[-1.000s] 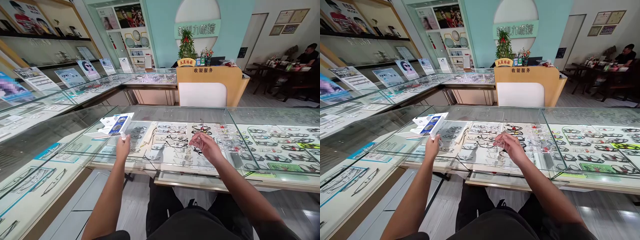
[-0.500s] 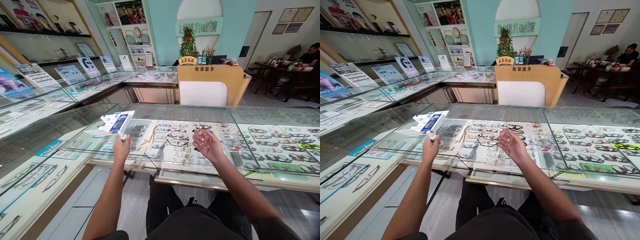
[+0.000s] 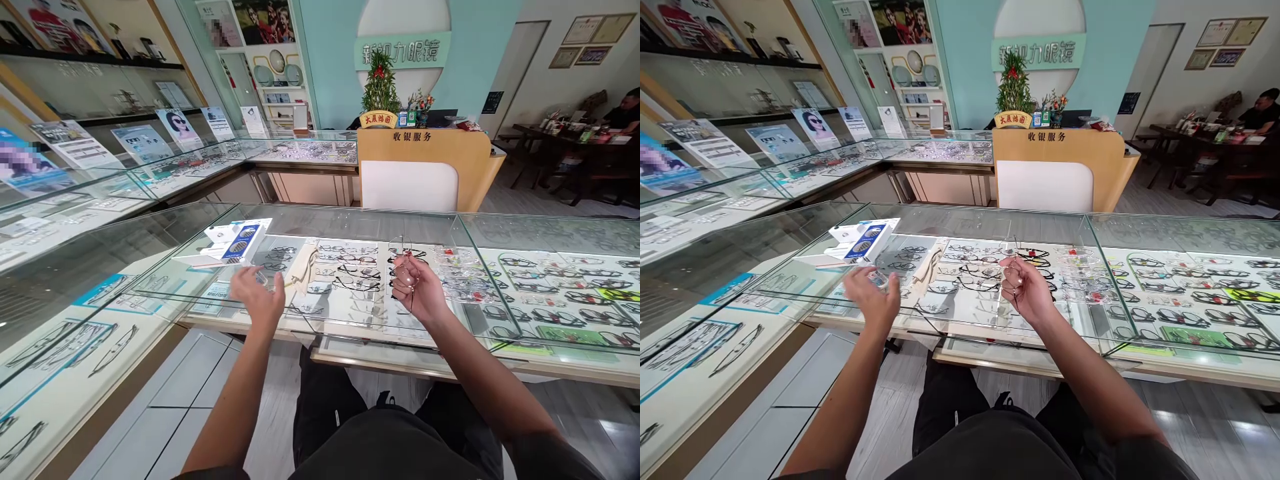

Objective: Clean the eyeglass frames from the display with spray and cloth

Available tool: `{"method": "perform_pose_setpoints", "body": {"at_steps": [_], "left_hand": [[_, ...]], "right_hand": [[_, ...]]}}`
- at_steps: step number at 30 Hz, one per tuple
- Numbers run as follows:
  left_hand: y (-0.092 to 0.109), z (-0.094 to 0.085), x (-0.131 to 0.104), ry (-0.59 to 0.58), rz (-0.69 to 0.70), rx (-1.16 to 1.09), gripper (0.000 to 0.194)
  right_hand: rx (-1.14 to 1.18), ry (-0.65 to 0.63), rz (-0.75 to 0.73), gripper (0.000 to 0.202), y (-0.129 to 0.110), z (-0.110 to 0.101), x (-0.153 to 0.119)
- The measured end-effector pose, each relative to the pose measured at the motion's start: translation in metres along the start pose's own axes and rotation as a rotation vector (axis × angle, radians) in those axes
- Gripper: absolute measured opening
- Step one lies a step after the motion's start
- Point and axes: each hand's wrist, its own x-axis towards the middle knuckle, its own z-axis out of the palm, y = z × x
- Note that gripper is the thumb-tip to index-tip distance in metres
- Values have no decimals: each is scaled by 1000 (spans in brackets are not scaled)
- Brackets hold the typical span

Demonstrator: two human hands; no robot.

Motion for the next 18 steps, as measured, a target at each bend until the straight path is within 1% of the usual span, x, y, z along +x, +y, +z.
{"method": "perform_pose_setpoints", "body": {"at_steps": [2,4,6,8,9,10,13,15,18], "left_hand": [[10,12,9,-202,76,-62,36],[17,27,18,-374,97,-68,32],[21,43,26,-494,39,-15,38],[24,57,31,-576,-41,24,48],[25,62,33,-605,-71,23,52],[26,67,35,-622,-92,11,51],[25,74,41,-641,-140,-57,32],[23,74,46,-649,-201,-121,23],[22,68,53,-652,-317,-261,24]], "right_hand": [[-36,15,-15,30,1,1,-2],[-59,34,-21,31,1,1,-4],[-72,46,-23,31,0,1,-8],[-82,51,-26,31,-1,1,-11],[-89,53,-31,31,-2,0,-13],[-97,54,-36,30,-2,0,-14],[-121,49,-43,29,-2,-2,-18],[-134,33,-48,29,-1,-2,-20],[-147,19,-61,29,1,-3,-20]]}}
